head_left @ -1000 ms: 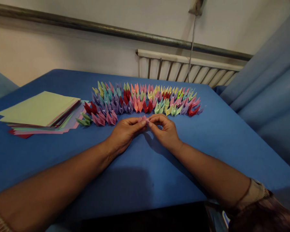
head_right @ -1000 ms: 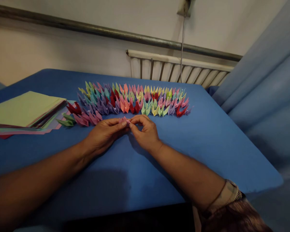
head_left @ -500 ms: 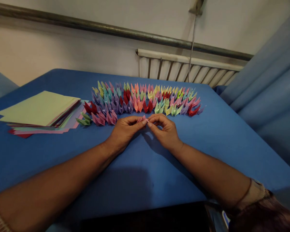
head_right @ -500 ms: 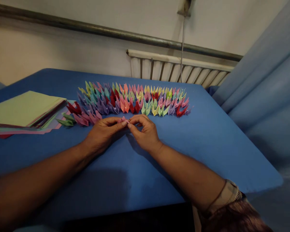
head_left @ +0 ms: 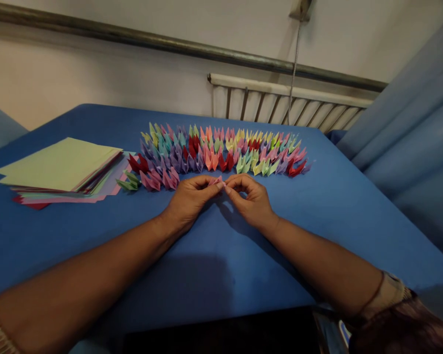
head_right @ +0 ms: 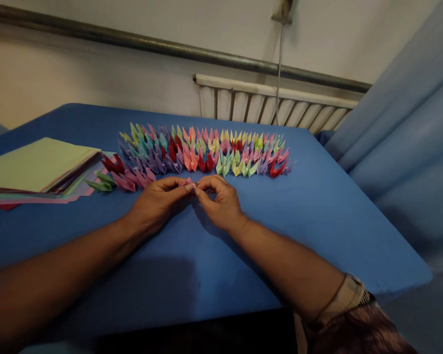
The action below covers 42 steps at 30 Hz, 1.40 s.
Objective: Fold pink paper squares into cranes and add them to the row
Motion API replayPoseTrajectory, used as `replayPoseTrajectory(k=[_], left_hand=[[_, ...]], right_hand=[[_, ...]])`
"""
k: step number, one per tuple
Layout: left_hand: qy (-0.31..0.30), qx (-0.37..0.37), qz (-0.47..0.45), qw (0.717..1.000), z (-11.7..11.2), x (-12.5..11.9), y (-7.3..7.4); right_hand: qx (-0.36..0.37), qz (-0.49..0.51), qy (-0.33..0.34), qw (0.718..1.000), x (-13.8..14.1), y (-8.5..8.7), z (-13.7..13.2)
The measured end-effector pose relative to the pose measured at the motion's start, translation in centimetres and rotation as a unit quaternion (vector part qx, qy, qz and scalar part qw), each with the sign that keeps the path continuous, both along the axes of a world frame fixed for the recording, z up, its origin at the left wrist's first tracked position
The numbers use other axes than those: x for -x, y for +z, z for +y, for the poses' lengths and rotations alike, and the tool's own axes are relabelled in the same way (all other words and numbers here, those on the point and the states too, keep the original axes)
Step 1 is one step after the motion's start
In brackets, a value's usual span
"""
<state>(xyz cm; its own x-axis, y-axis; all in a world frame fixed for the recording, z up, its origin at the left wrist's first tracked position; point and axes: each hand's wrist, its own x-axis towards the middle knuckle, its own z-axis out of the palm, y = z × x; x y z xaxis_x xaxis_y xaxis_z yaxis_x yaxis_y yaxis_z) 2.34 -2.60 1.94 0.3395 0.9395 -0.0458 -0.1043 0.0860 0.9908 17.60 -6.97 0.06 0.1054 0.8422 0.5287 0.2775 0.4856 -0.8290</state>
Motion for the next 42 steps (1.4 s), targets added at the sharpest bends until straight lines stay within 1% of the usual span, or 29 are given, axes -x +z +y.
replayPoseTrajectory(k=[3, 6, 11, 16, 22, 27, 30, 32, 36, 42], left_hand=[[0.007, 0.046, -0.041, 0.998, -0.2, -0.1, 0.3], [-0.005, 0.088, -0.067, 0.994, -0.2, -0.1, 0.5], [-0.02, 0.114, -0.08, 0.99, -0.2, 0.0, 0.7], [-0.017, 0.121, -0.075, 0.99, -0.3, 0.0, 0.8], [-0.011, 0.123, -0.073, 0.99, -0.1, 0.0, 0.8], [-0.035, 0.13, -0.092, 0.987, -0.1, 0.1, 0.8], [-0.057, 0.121, -0.094, 0.987, -0.1, 0.1, 0.7], [-0.061, 0.112, -0.087, 0.988, -0.2, 0.1, 0.6], [-0.052, 0.102, -0.082, 0.99, -0.3, -0.1, 0.4], [-0.068, 0.094, -0.072, 0.991, -0.5, -0.1, 0.1]], right_hand=[[0.019, 0.009, 0.013, 1.0, 0.0, -0.2, 0.0], [0.033, 0.023, 0.018, 0.999, 0.1, -0.4, 0.0], [0.043, 0.027, 0.013, 0.999, 0.0, -0.7, 0.2], [0.045, 0.02, 0.011, 0.999, 0.0, -0.7, 0.2], [0.022, -0.009, 0.026, 0.999, 0.0, -0.8, 0.1], [0.037, -0.005, 0.0, 0.999, -0.2, -1.0, 0.4], [0.045, 0.018, -0.018, 0.999, -0.4, -1.2, 0.6], [0.047, 0.024, -0.028, 0.998, -0.4, -1.2, 0.7], [0.028, 0.001, -0.043, 0.999, -0.5, -0.9, 0.7], [-0.008, -0.017, -0.048, 0.999, -0.6, -0.3, 0.6]])
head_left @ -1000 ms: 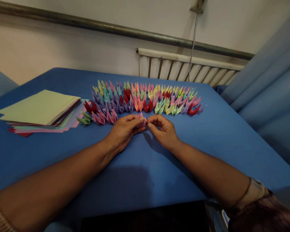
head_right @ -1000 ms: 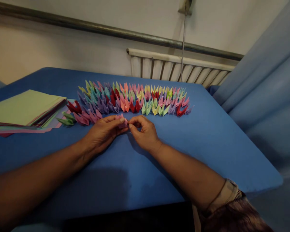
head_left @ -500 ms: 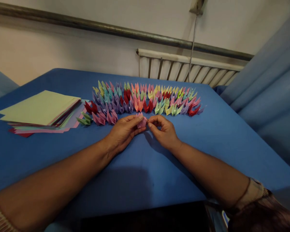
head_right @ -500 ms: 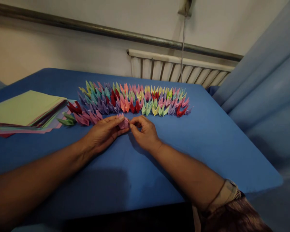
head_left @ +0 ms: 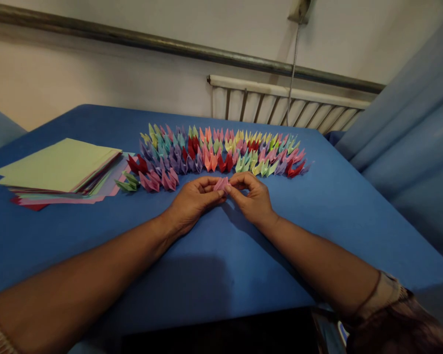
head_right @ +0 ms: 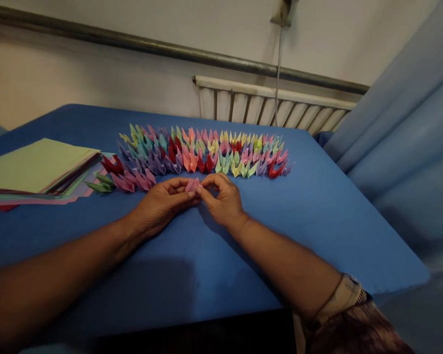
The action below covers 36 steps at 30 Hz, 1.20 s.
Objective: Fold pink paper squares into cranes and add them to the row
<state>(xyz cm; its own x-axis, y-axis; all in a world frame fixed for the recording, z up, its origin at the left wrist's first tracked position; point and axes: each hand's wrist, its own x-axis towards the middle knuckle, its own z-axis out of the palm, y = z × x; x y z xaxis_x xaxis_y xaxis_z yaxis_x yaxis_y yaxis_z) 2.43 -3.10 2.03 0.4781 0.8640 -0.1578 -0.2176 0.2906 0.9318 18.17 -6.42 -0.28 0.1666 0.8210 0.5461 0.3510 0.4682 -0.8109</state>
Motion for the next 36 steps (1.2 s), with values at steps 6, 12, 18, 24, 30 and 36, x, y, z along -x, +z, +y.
replayPoseTrajectory(k=[6, 12, 18, 24, 30, 36], left_hand=[[-0.008, 0.002, 0.018, 1.0, -0.1, 0.1, 0.1], [-0.01, 0.003, 0.035, 0.999, 0.1, 0.2, 0.0], [0.004, -0.001, 0.022, 1.0, 0.2, 0.2, 0.2], [-0.006, -0.009, 0.025, 1.0, 0.3, 0.2, -0.1], [-0.021, -0.005, 0.035, 0.999, 0.3, 0.3, -0.3], [-0.021, -0.003, 0.034, 0.999, 0.3, 0.3, 0.0]], right_hand=[[-0.024, -0.005, 0.007, 1.0, -0.3, 0.6, 0.0], [-0.014, -0.007, 0.051, 0.999, -0.6, 1.1, 0.1], [0.013, 0.037, 0.081, 0.996, -0.5, 0.5, 0.2], [-0.005, 0.022, 0.052, 0.998, -0.5, 0.4, 0.0], [-0.031, -0.032, 0.066, 0.997, -1.0, 1.1, 0.1], [0.016, 0.025, 0.082, 0.996, -0.8, 0.8, 0.3]])
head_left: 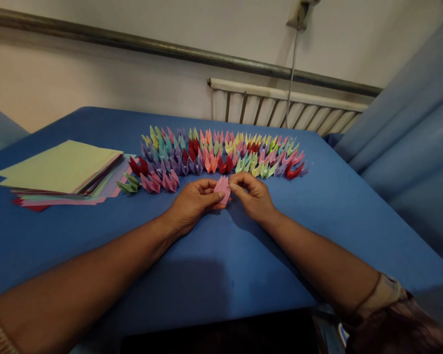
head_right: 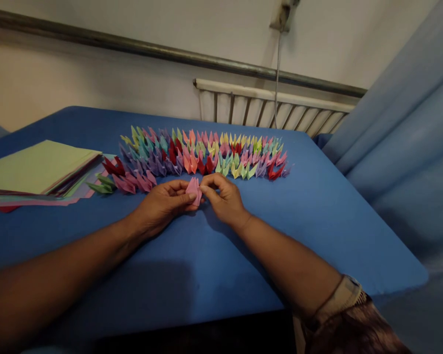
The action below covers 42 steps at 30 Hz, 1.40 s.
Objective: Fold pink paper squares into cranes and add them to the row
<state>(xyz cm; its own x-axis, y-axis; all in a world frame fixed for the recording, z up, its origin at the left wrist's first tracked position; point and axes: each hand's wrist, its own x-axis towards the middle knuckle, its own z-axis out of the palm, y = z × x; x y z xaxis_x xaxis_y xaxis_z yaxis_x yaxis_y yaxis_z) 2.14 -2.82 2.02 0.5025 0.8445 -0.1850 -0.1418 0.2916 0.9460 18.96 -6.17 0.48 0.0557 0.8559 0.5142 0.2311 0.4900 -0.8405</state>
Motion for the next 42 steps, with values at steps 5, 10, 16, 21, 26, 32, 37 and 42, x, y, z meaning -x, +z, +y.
replayPoseTrajectory(k=[5, 10, 16, 21, 26, 32, 37, 42], left_hand=[[0.006, 0.007, 0.003, 1.0, -0.03, 0.01, 0.16], [0.012, 0.006, -0.001, 1.0, -0.02, -0.02, 0.0], [-0.003, 0.006, -0.003, 1.0, 0.02, -0.02, -0.27], [-0.017, -0.002, 0.008, 1.0, -0.1, -0.03, -0.08], [-0.03, -0.016, 0.015, 0.999, -0.13, 0.01, 0.23], [-0.02, 0.003, -0.02, 1.0, -0.05, 0.03, 0.26], [-0.022, -0.007, -0.022, 1.0, -0.06, -0.02, 0.09], [0.015, -0.008, -0.028, 0.999, 0.03, -0.07, 0.1]], right_hand=[[0.049, 0.05, 0.004, 0.998, 0.13, -0.38, -0.05], [0.052, 0.057, 0.012, 0.997, 0.22, -0.61, -0.06], [-0.028, -0.003, -0.015, 0.999, 0.21, -0.41, 0.08], [-0.055, -0.011, -0.01, 0.998, -0.06, -0.06, 0.22], [-0.043, 0.02, -0.024, 0.999, -0.22, -0.52, 0.59], [-0.015, 0.028, -0.042, 0.999, -0.2, -0.71, 0.65], [0.019, 0.051, -0.035, 0.998, 0.11, -0.95, 0.63], [0.017, 0.064, -0.085, 0.994, 0.31, -0.86, 0.36]])
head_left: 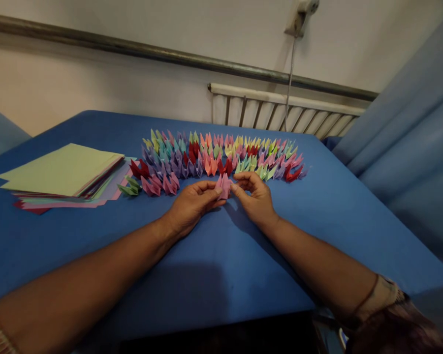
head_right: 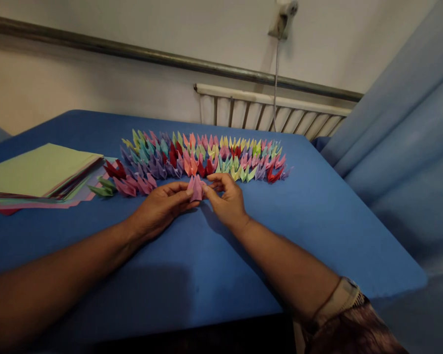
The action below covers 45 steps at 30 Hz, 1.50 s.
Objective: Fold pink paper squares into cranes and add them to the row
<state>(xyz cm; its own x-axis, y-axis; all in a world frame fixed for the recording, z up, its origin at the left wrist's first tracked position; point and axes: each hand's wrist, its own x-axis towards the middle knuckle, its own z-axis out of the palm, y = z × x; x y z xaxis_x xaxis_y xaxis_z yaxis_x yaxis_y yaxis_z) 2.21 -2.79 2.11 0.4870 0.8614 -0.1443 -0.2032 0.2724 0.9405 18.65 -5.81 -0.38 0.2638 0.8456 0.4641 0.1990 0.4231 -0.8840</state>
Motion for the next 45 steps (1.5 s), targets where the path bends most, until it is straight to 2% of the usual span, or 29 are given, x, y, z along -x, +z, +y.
replayPoseTrajectory(k=[3, 8, 12, 19, 25, 29, 33, 39, 45], left_hand=[[0.019, -0.016, 0.001, 1.0, 0.2, 0.0, 0.0], [0.034, -0.082, 0.035, 0.995, 0.4, 0.0, -0.2], [0.045, -0.136, 0.067, 0.987, 0.3, -0.1, -0.3], [0.024, -0.227, 0.106, 0.968, 0.2, 0.0, -0.8], [0.025, -0.207, 0.069, 0.976, -0.1, 0.0, -0.4], [0.025, -0.219, 0.095, 0.971, 0.3, 0.1, -0.5], [0.035, -0.265, 0.149, 0.952, 0.7, 0.5, -0.9], [0.041, -0.369, 0.246, 0.895, 0.7, 0.8, -0.6], [0.025, -0.408, 0.28, 0.869, 0.7, 0.8, -0.4]], right_hand=[[-0.034, -0.049, -0.036, 0.998, 0.0, 0.3, -0.4], [-0.024, -0.087, 0.007, 0.996, 0.4, 0.2, -0.8], [-0.01, -0.082, 0.008, 0.997, 0.6, 0.0, -0.7], [-0.018, -0.112, 0.009, 0.993, 0.7, 0.4, -1.0], [-0.012, -0.094, 0.005, 0.995, 0.2, -0.2, -0.5], [0.001, -0.1, 0.017, 0.995, -0.1, -0.4, -0.4], [0.001, -0.121, 0.028, 0.992, -0.3, -0.5, -0.3], [-0.002, -0.128, 0.042, 0.991, -0.3, -0.5, -0.2], [0.002, -0.158, 0.061, 0.986, -0.1, -0.5, -0.4]])
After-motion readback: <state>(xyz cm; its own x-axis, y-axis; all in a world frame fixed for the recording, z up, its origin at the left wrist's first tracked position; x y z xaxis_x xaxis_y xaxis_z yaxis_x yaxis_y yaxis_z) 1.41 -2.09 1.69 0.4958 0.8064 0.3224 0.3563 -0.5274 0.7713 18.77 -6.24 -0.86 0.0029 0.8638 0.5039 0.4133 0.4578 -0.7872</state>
